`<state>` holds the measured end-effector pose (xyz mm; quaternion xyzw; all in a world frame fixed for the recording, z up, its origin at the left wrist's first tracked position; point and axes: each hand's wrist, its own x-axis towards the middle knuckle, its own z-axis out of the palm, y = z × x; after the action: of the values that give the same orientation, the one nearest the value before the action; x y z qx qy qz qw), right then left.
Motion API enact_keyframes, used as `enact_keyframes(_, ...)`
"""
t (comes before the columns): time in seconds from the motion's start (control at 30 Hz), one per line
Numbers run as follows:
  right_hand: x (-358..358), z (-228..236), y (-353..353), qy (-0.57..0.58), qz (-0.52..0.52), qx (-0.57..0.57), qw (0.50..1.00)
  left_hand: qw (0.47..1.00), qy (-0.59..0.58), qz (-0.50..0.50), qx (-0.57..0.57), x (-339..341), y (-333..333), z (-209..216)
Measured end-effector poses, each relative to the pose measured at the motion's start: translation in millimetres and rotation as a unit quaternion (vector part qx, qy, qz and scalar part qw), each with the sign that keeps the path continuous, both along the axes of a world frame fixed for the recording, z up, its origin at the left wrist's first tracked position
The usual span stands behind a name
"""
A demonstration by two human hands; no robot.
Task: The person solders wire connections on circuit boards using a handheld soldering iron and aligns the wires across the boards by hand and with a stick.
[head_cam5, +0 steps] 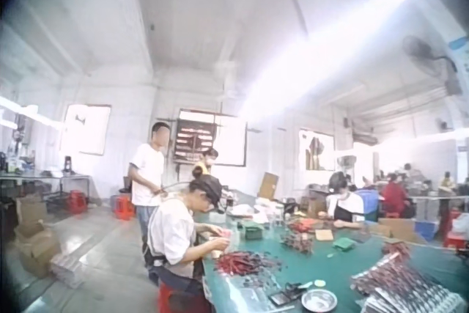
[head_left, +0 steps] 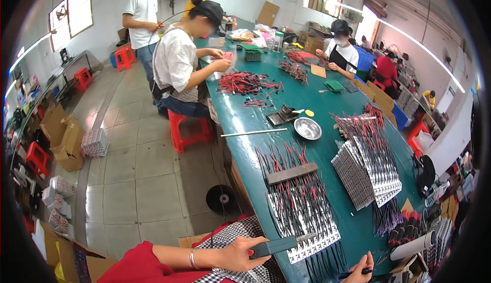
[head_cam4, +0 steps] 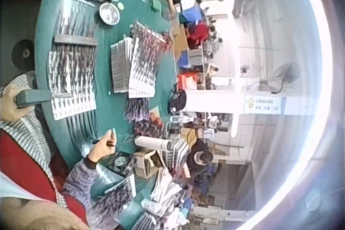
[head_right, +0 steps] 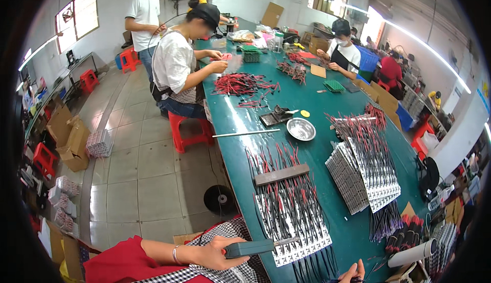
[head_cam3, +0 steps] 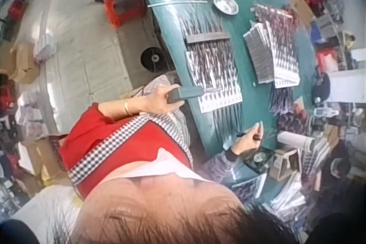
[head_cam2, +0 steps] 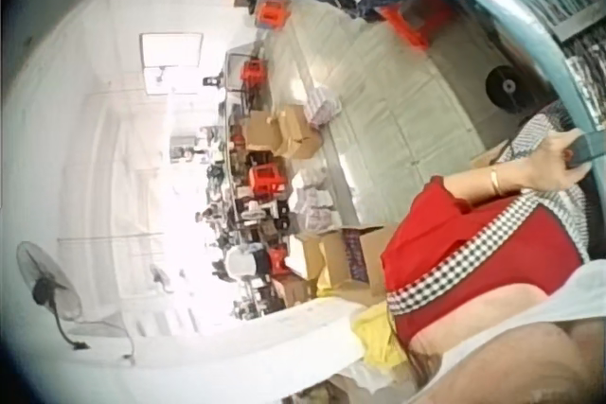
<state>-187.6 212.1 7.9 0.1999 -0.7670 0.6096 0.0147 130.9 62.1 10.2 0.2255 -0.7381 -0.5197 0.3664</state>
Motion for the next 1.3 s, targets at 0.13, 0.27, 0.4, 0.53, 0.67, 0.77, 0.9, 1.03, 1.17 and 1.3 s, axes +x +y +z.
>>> enact_keyframes(0.13, -4, -5, 6, 0.043, -0.043, -0.044, 0.997, 1.0, 0.002, -0.002, -0.013, 0, 6, 11)
enact_keyframes(0.27, -4, -4, 13, 0.021, -0.051, -0.068, 0.996, 1.0, 0.021, -0.006, -0.016, -4, 11, 13)
enact_keyframes(0.4, -8, -8, 16, -0.06, 0.015, -0.16, 0.985, 0.997, 0.052, 0.013, -0.049, -16, 13, 7)
enact_keyframes(0.53, -6, -18, 10, -0.039, 0.012, -0.094, 0.995, 0.999, 0.018, 0.002, -0.044, -21, 11, 7)
enact_keyframes(0.67, 0, -8, 8, -0.021, -0.023, -0.086, 0.996, 0.999, 0.026, -0.033, -0.026, -19, 8, 11)
enact_keyframes(0.77, -4, -13, 11, -0.006, -0.03, -0.1, 0.994, 0.998, 0.029, -0.016, -0.051, -20, 3, 2)
enact_keyframes(0.9, 7, -22, 7, 0.023, -0.033, -0.058, 0.997, 0.998, 0.021, -0.013, -0.054, -17, 5, 13)
enact_keyframes(1.03, 12, -19, 20, -0.027, -0.062, -0.081, 0.994, 0.999, 0.03, -0.016, -0.029, -30, 5, 5)
enact_keyframes(1.17, -14, 8, 11, 0.047, 0.002, 0.012, 0.999, 0.999, 0.035, 0.007, -0.012, -42, -1, 5)
enact_keyframes(1.3, -35, 58, -29, 0.214, 0.109, 0.098, 0.966, 0.999, -0.018, 0.018, -0.021, -26, 7, -4)
